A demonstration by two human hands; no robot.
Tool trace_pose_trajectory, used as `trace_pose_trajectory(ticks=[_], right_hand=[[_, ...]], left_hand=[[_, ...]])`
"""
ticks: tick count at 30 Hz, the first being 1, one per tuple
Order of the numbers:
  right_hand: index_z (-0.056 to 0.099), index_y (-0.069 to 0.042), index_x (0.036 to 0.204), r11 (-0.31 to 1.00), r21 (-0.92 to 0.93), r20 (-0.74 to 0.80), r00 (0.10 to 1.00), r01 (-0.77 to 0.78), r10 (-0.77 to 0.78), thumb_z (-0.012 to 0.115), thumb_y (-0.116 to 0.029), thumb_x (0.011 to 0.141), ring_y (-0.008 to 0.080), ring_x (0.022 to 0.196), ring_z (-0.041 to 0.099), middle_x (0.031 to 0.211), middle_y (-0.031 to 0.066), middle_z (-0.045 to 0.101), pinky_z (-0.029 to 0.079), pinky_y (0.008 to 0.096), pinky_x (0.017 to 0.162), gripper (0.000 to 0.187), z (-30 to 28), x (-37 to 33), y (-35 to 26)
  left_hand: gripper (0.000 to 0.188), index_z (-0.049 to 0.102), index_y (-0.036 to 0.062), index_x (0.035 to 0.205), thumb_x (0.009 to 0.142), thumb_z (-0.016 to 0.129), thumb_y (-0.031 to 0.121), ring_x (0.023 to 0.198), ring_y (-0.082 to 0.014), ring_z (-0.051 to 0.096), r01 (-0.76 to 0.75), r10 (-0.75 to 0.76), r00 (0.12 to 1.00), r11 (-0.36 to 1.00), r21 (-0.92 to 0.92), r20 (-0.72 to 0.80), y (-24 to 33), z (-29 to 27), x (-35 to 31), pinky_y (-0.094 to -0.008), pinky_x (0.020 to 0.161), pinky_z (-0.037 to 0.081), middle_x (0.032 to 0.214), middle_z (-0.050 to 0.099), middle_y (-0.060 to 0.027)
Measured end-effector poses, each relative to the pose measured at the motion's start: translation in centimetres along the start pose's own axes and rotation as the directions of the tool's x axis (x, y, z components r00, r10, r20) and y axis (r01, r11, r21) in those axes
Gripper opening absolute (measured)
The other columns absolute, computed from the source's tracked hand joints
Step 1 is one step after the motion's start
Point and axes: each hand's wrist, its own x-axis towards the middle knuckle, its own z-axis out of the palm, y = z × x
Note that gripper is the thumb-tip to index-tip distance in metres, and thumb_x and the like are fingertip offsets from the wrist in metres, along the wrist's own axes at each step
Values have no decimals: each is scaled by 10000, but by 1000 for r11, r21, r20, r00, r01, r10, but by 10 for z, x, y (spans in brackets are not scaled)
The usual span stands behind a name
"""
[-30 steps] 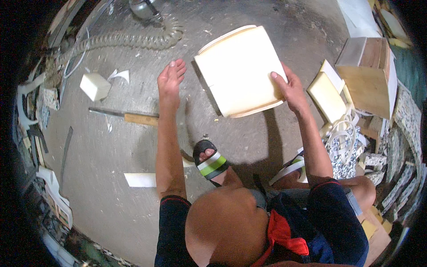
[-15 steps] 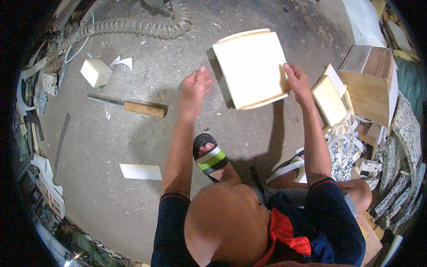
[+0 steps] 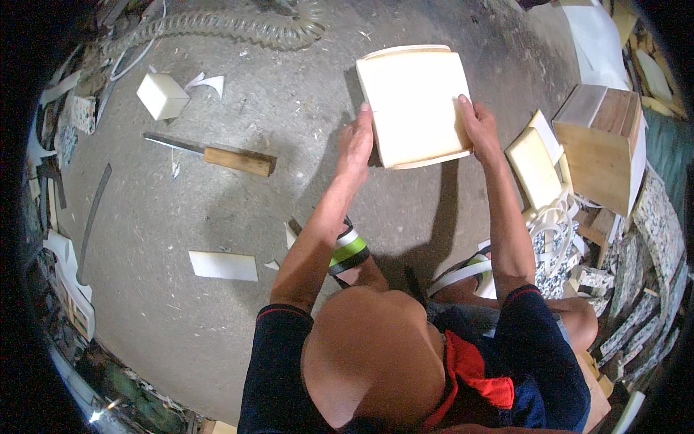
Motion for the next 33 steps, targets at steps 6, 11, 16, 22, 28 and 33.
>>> trace_pose_trajectory(ticks=[6, 11, 16, 22, 28, 33], right_hand=[[644, 97, 1154, 974, 226, 46, 999, -6, -4, 649, -484, 966, 196, 846, 665, 996, 167, 709, 543, 336, 759, 611, 34, -40, -3], [580, 47, 1211, 721, 647, 347, 938, -249, 12, 514, -449, 1053, 193, 955, 670, 1093, 132, 696, 543, 355, 869, 524, 83, -80, -17], [674, -46, 1145, 973, 137, 644, 763, -187, 56, 589, -526, 983, 214, 851, 655, 959, 109, 701, 530, 394, 784, 514, 100, -92, -28], [737, 14, 969, 783, -492, 618, 786, 380, 6, 671, -343, 922, 339, 806, 699, 873, 239, 710, 524, 477, 774, 367, -16, -50, -69], [696, 34, 1092, 845, -317, 147, 902, 431, -405, 653, -296, 960, 282, 884, 696, 1019, 200, 733, 531, 413, 780, 358, -45, -4, -166], [548, -1, 1396, 567, -206, 387, 599, 798, -701, 717, -461, 901, 344, 1199, 649, 1307, 227, 651, 537, 404, 975, 697, 61, 69, -248]], left_hand=[[846, 586, -39, 1349, 743, 856, 486, 1235, -366, 533, -275, 363, 925, 842, 463, -110, 53, -8, -22, -482, 1042, 432, 1241, 586, -230], [742, 625, 25, 1320, 726, 862, 400, 1208, -372, 516, -422, 678, 732, 375, 825, 67, 113, -12, -46, -553, 1009, 411, 1259, 580, -191], [573, 647, 78, 1251, 730, 814, 249, 1227, -330, 472, -593, 761, 566, 107, 798, 319, 126, -9, -59, -624, 1002, 336, 1279, 556, -123], [607, 627, 158, 1310, 742, 827, 234, 1299, -315, 459, -495, 786, 515, -55, 867, 343, 88, -11, -66, -647, 1126, 283, 1323, 543, -79], [577, 627, 222, 1332, 783, 802, 193, 1357, -399, 368, -391, 864, 475, 35, 920, 169, 68, -15, -76, -757, 1065, 260, 1407, 471, -128], [571, 609, 246, 1373, 830, 760, 157, 1329, -422, 352, -321, 889, 441, 25, 947, 126, 51, -3, -76, -755, 1056, 246, 1416, 459, -162]])
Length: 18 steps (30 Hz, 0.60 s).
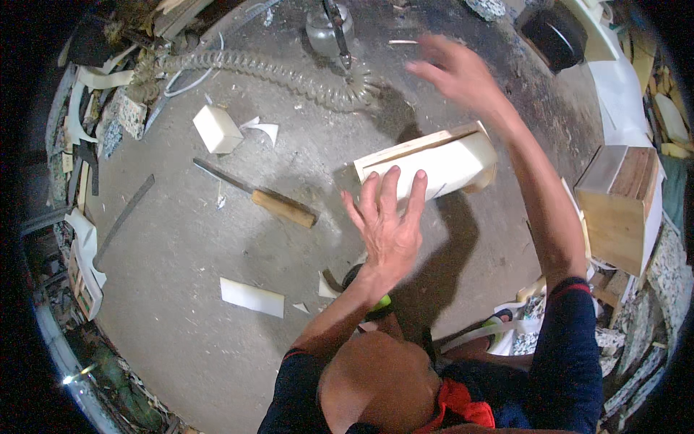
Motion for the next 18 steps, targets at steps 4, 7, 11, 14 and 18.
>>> trace_pose_trajectory(ticks=[4, 7, 11, 14, 18], right_hand=[[524, 20, 1302, 985, -98, -156, 975, 142, -156, 803, -352, 781, 402, 1091, 668, 1153, 270, 680, 539, 456, 929, 698, 78, 109, -16], [573, 22, 1277, 979, 201, 35, 999, -34, 27, 814, -359, 757, 421, 1130, 649, 1155, 299, 673, 517, 470, 970, 688, 103, 156, -15], [634, 17, 1180, 992, 106, -192, 978, -67, 86, 754, -290, 804, 386, 1065, 680, 1096, 260, 698, 538, 452, 932, 501, 134, 191, -14], [656, 22, 1129, 986, 157, -229, 969, -53, 89, 706, -238, 836, 342, 976, 698, 1041, 226, 712, 550, 436, 853, 394, 128, 190, -5], [677, 28, 1050, 893, 437, -29, 990, -110, 136, 657, -172, 879, 226, 772, 661, 853, 125, 700, 523, 380, 685, 263, 73, 156, -2]], left_hand=[[573, 595, 277, 1398, 855, 741, 169, 1319, -413, 345, 27, -28, 999, 999, -32, -44, 5, 13, -6, -728, 1064, 241, 1401, 464, -164], [520, 611, 291, 1376, 880, 703, 167, 1319, -411, 341, 20, -24, 997, 997, -68, -67, 5, 18, -5, -750, 1091, 139, 1341, 492, -164], [439, 672, 300, 1284, 852, 747, 274, 1317, -380, 348, 53, -59, 995, 996, -74, -82, 6, 22, -3, -708, 1143, 122, 1283, 516, -135], [412, 702, 282, 1216, 817, 790, 337, 1319, -365, 365, 28, -46, 983, 994, -103, -180, 3, 28, -5, -683, 1169, 135, 1273, 522, -115], [359, 711, 264, 1154, 832, 776, 411, 1327, -357, 367, -32, 1, 972, 991, -128, -236, -4, 35, -9, -682, 1175, 126, 1255, 527, -94]])
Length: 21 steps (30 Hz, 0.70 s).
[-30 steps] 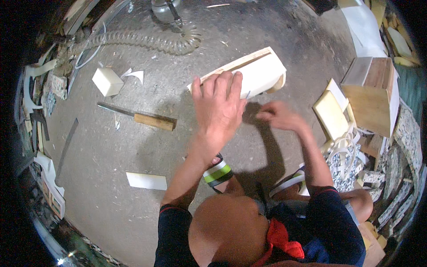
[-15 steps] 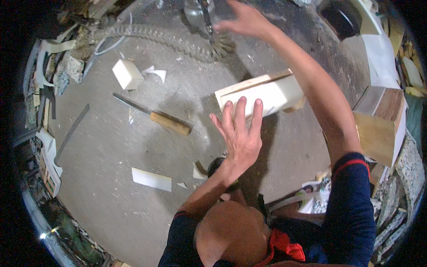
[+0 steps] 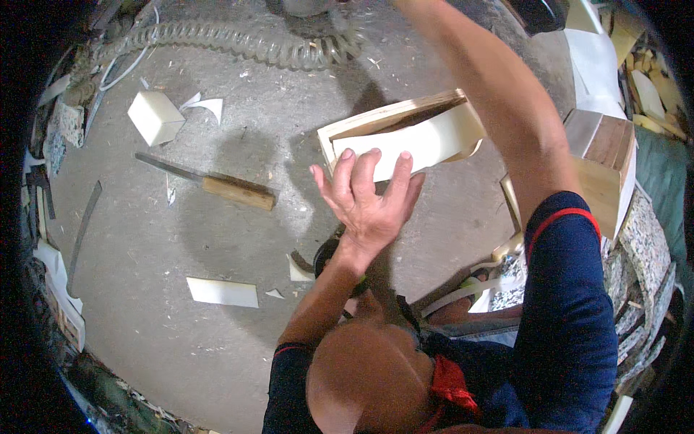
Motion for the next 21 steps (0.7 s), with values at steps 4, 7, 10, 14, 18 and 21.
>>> trace_pose_trajectory(ticks=[4, 7, 10, 14, 18, 21], right_hand=[[657, 35, 1037, 978, -208, 72, 997, -8, 23, 674, -233, 892, 186, 665, 624, 791, 82, 668, 504, 357, 591, 306, -89, -64, -36], [639, 7, 1106, 980, -112, -106, 982, -165, 154, 699, -279, 916, 146, 621, 580, 765, 46, 637, 466, 317, 546, 348, -142, -118, -49], [618, -26, 1170, 983, -142, -222, 971, -118, 84, 717, -288, 936, 111, 722, 601, 868, 48, 659, 494, 287, 629, 365, -201, -178, -47], [617, -54, 1359, 890, -444, -122, 991, -103, 54, 688, -370, 954, 179, 1059, 679, 1180, 94, 720, 542, 312, 902, 518, -266, -256, -45], [640, -6, 1298, 903, -405, -21, 989, -145, 149, 711, -310, 931, 154, 892, 672, 1009, 108, 735, 543, 299, 807, 483, -271, -328, -59], [665, -8, 1252, 868, -436, -3, 965, -238, 264, 681, -234, 961, 104, 821, 626, 878, 44, 713, 523, 276, 770, 369, -256, -364, -70]], left_hand=[[333, 714, 255, 1061, 846, 746, 507, 1317, -348, 383, -34, 33, 997, 999, -23, -63, -5, 2, 3, -693, 1163, 129, 1208, 538, -73], [332, 713, 252, 981, 822, 753, 541, 1307, -342, 403, -92, 91, 993, 996, 1, -70, -14, 4, 12, -702, 1153, 127, 1178, 548, -53], [328, 717, 255, 935, 794, 769, 546, 1312, -329, 402, -120, 119, 992, 992, -47, -40, -26, 4, 16, -704, 1151, 130, 1166, 548, -41], [370, 757, 285, 987, 671, 874, 438, 1335, -321, 367, -263, 260, 964, 960, -99, -48, -33, -5, 9, -648, 1184, 136, 1221, 528, -32], [414, 743, 319, 1059, 682, 858, 446, 1312, -312, 383, -297, 297, 954, 955, -11, 27, -38, -8, 6, -660, 1182, 109, 1231, 503, -31], [424, 717, 354, 1096, 715, 813, 513, 1292, -308, 396, -345, 342, 938, 938, 32, 58, -40, -10, 6, -683, 1169, 83, 1210, 491, -33]])
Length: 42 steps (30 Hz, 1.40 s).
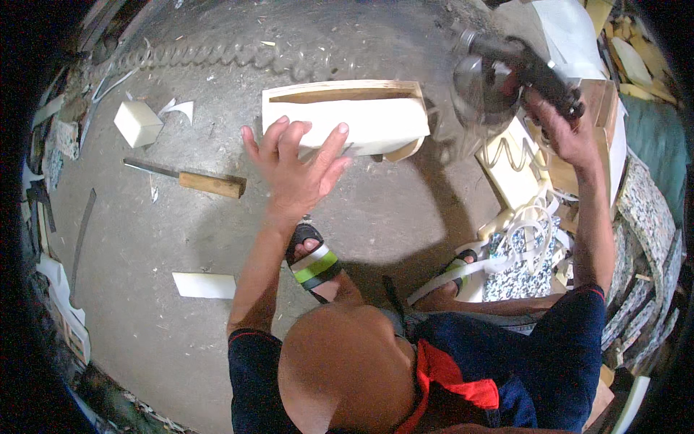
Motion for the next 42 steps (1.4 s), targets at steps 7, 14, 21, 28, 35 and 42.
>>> trace_pose_trajectory(ticks=[7, 14, 21, 28, 35, 42], right_hand=[[629, 49, 1225, 927, -222, 167, 948, 303, -270, 693, -514, 891, 303, 822, 659, 943, 193, 673, 516, 401, 784, 658, 22, -4, -12], [621, 72, 1216, 938, -245, 253, 950, 245, -182, 651, -606, 888, 370, 855, 670, 970, 228, 671, 516, 418, 784, 754, 20, -2, -22], [628, 74, 1214, 951, -134, 183, 950, 278, -252, 631, -613, 896, 314, 786, 644, 910, 201, 660, 510, 401, 737, 757, 28, -11, -9], [635, 70, 1211, 960, -72, 128, 957, 270, -260, 689, -480, 907, 325, 855, 689, 969, 213, 691, 532, 409, 805, 630, 28, -22, 11], [639, 54, 1233, 956, -99, 107, 958, 275, -264, 712, -382, 914, 334, 935, 712, 1037, 221, 710, 536, 396, 847, 545, 34, -28, 16], [640, 4, 1267, 986, -56, 136, 980, 155, -147, 764, -413, 871, 271, 861, 715, 948, 222, 706, 543, 355, 817, 588, 37, -27, 15]], left_hand=[[418, 710, 348, 1062, 717, 789, 571, 1272, -309, 404, -54, 53, 998, 998, -37, -30, -4, 0, 2, -689, 1153, 116, 1203, 482, -37], [427, 710, 319, 1059, 718, 784, 566, 1229, -300, 430, -73, 69, 997, 994, -76, -43, -4, -1, -4, -667, 1134, 191, 1177, 483, -33], [474, 702, 262, 1084, 657, 859, 399, 1200, -294, 448, -30, 30, 1000, 985, -168, -3, 0, -13, -4, -637, 1113, 260, 1186, 489, -36], [604, 651, 133, 1215, 673, 888, 255, 1295, -312, 423, 195, -176, 980, 936, -292, 91, 4, -44, -5, -544, 1140, 290, 1328, 482, -85], [1089, 106, -93, 1521, 817, 837, 301, 1400, -397, 293, 750, -738, 659, 627, -211, 146, 56, -43, 18, -515, 1193, 235, 1462, 266, -286], [1191, -48, -83, 1560, 857, 793, 382, 1504, -382, 113, 809, -829, 474, 276, -519, 298, 66, -18, 45, -530, 1228, 124, 1552, 91, -324]])
